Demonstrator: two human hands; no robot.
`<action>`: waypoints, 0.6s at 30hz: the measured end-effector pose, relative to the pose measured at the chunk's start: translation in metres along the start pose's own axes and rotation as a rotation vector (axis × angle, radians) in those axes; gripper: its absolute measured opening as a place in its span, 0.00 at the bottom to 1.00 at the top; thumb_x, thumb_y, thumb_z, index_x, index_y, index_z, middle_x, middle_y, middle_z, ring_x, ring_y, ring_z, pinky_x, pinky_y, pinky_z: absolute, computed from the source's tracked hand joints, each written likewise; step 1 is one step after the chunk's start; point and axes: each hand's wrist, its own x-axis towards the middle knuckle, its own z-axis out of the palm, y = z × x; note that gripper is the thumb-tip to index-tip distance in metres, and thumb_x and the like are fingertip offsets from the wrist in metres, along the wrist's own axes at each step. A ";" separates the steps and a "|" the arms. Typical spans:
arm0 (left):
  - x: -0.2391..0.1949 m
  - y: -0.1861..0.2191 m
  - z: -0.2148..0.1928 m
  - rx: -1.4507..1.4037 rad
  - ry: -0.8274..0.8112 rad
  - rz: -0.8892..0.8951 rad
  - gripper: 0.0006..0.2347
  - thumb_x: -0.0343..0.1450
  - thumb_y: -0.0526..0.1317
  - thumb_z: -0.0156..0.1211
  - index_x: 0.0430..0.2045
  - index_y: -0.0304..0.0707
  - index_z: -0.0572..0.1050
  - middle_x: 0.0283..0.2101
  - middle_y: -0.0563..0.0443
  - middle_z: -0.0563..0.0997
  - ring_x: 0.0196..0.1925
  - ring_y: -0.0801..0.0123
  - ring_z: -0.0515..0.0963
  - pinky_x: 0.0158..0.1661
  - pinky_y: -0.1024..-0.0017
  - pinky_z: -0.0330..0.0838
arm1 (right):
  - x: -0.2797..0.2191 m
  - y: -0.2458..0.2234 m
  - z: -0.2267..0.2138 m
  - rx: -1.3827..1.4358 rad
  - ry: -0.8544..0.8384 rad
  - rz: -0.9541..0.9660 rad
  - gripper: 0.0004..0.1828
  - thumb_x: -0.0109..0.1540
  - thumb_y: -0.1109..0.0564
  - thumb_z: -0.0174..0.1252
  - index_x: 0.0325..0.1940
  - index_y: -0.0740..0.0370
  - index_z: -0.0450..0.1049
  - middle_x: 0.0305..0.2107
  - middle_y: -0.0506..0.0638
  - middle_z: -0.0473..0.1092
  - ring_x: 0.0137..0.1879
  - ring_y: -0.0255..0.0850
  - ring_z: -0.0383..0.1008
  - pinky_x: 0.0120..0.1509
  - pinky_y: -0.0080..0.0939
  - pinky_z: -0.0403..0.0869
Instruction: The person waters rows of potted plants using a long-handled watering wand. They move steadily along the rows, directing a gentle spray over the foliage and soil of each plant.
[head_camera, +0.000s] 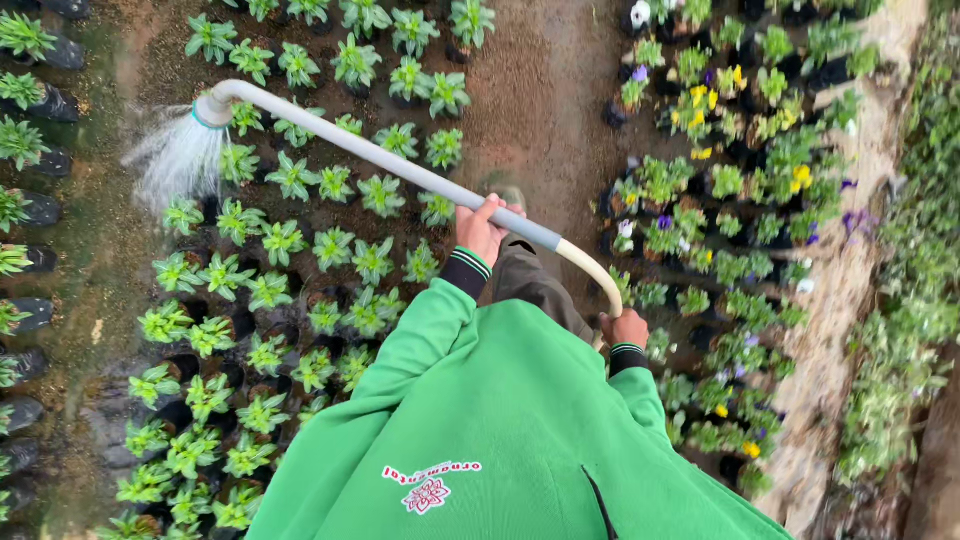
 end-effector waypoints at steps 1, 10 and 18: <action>0.023 0.006 0.015 -0.031 -0.017 0.028 0.08 0.74 0.30 0.53 0.42 0.32 0.60 0.37 0.41 0.73 0.39 0.47 0.82 0.46 0.40 0.81 | 0.031 -0.015 -0.014 -0.028 0.027 -0.038 0.26 0.56 0.35 0.66 0.39 0.60 0.81 0.35 0.62 0.80 0.46 0.60 0.81 0.53 0.58 0.78; 0.171 0.037 0.152 -0.232 -0.060 0.218 0.05 0.75 0.30 0.56 0.37 0.28 0.66 0.40 0.40 0.74 0.47 0.42 0.82 0.54 0.39 0.78 | 0.300 -0.136 -0.169 -0.124 0.401 -0.393 0.29 0.57 0.34 0.73 0.33 0.65 0.78 0.32 0.65 0.76 0.39 0.64 0.79 0.44 0.62 0.78; 0.261 0.071 0.228 -0.270 -0.144 0.465 0.10 0.79 0.38 0.55 0.37 0.23 0.71 0.44 0.30 0.82 0.56 0.44 0.81 0.57 0.38 0.77 | 0.459 -0.269 -0.285 -0.147 0.539 -0.689 0.19 0.58 0.44 0.76 0.37 0.62 0.82 0.28 0.61 0.77 0.35 0.59 0.81 0.42 0.57 0.78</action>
